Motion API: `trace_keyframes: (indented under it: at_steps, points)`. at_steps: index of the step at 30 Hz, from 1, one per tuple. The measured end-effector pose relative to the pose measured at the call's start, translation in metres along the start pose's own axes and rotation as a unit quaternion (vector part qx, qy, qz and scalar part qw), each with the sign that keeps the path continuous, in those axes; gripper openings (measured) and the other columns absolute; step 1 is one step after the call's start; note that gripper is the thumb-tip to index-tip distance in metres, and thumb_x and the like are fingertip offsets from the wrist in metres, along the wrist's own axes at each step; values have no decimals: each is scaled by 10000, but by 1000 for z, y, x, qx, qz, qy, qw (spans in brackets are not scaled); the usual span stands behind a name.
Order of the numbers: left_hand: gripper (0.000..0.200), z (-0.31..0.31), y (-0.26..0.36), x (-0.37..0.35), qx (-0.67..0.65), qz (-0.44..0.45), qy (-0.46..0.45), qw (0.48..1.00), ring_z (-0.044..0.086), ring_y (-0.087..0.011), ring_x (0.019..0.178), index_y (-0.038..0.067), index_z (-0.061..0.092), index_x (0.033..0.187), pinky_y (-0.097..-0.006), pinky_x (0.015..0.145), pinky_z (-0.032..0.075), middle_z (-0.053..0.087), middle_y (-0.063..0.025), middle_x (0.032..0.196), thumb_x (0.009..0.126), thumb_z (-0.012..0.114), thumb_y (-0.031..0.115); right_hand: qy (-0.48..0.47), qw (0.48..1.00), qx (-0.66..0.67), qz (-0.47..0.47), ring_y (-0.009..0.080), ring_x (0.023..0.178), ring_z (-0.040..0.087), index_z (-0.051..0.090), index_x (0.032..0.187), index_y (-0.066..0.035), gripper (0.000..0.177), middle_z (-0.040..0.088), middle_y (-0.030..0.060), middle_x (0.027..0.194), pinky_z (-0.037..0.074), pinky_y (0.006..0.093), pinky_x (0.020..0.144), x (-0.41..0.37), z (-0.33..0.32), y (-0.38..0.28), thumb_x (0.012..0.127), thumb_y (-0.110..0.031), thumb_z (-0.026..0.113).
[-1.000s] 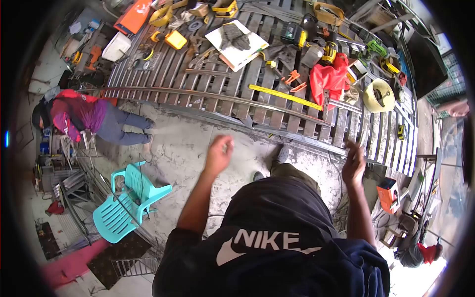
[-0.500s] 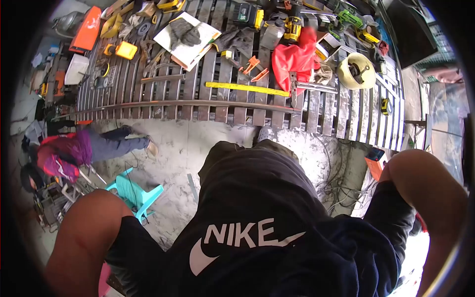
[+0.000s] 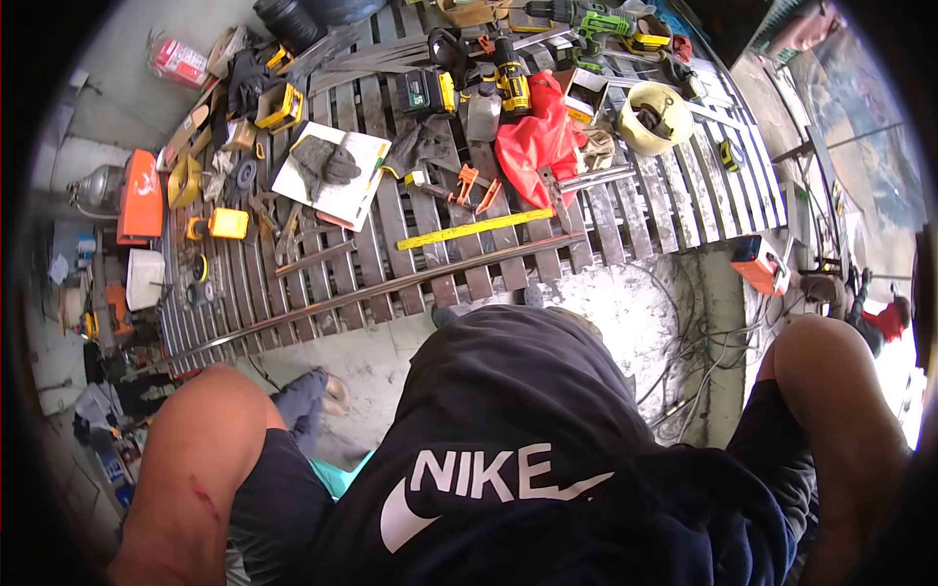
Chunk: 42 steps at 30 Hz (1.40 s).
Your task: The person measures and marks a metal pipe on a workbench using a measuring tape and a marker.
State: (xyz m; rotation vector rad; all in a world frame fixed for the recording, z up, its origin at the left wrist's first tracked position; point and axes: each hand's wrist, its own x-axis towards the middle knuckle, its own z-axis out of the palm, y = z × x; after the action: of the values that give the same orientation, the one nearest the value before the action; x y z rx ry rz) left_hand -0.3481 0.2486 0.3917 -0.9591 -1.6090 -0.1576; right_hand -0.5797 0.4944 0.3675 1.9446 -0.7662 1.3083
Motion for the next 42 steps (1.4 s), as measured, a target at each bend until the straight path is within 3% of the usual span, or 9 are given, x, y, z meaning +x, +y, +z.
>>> trace_keyframes:
  at_steps: [13, 18, 20, 23, 27, 31, 34, 39, 42]
  points:
    - [547, -26, -33, -38, -26, -18, 89, 996, 667, -382, 1216, -38, 639, 1334, -571, 994, 566, 644, -290, 1330, 1104, 581, 455, -24, 993, -88, 73, 387, 1580, 267, 549, 1481, -109, 605, 298, 217, 1744, 270, 592, 1260, 10, 15, -30, 1135, -577, 384]
    - [560, -24, -51, -122, 26, -242, 119, 963, 680, -396, 1204, -61, 651, 1317, -575, 975, 589, 646, -318, 1324, 1097, 606, 452, -8, 981, -129, 143, 391, 1631, 216, 548, 1503, -110, 644, 264, 206, 1772, 237, 604, 1291, -11, -10, -32, 1130, -606, 376]
    - [566, -3, -52, -195, 36, -428, 57, 901, 686, -402, 1199, -70, 656, 1311, -577, 967, 599, 647, -330, 1321, 1094, 616, 451, 1, 966, -142, 218, 392, 1651, 196, 547, 1512, -111, 659, 251, 201, 1783, 224, 609, 1303, -36, -37, -37, 1128, -617, 373]
    - [460, 21, -12, -334, 21, -657, -80, 749, 595, -284, 1385, 20, 571, 1483, -458, 1074, 546, 584, -142, 1520, 1050, 700, 108, 57, 930, -165, 323, 396, 1392, 527, 540, 1452, 51, 571, 469, 324, 1588, 428, 507, 1153, -101, -73, -35, 1100, -387, 439]
    - [527, 45, 72, -421, 117, -659, -335, 664, 575, -372, 1393, 89, 614, 1509, -483, 1155, 488, 551, -201, 1528, 995, 724, 60, 125, 842, -216, 478, 450, 1239, 693, 542, 1505, 49, 507, 586, 373, 1497, 545, 502, 1038, -186, -93, -20, 1074, -218, 544]
    - [538, 62, 113, -433, 72, -682, -405, 605, 527, -409, 1416, 107, 631, 1511, -509, 1166, 458, 518, -156, 1561, 988, 747, 157, 163, 795, -230, 537, 311, 1135, 756, 520, 1380, -23, 404, 704, 287, 1336, 599, 393, 925, -245, -74, 21, 996, 71, 598]
    - [530, 82, 104, -425, 67, -673, -409, 613, 540, -410, 1387, 116, 636, 1505, -523, 1150, 465, 513, -157, 1563, 987, 744, 152, 42, 705, -316, 634, 208, 1111, 724, 559, 1215, -67, 325, 746, 133, 1310, 569, 376, 969, -311, -54, 62, 954, 14, 735]
    - [524, 118, 76, -414, 69, -646, -394, 651, 552, -407, 1371, 119, 633, 1494, -525, 1155, 458, 544, -147, 1539, 982, 744, 137, -223, 657, -320, 645, 443, 1105, 688, 563, 1208, -54, 463, 722, 215, 1118, 494, 534, 1011, -439, -9, 136, 878, -192, 857]
    - [502, 124, 76, -410, 98, -648, -394, 644, 566, -399, 1367, 110, 636, 1482, -515, 1157, 461, 559, -141, 1526, 990, 735, 133, -372, 660, -344, 555, 403, 1125, 709, 540, 1240, -76, 319, 757, 204, 1044, 429, 551, 1092, -523, -27, 160, 948, -19, 657]
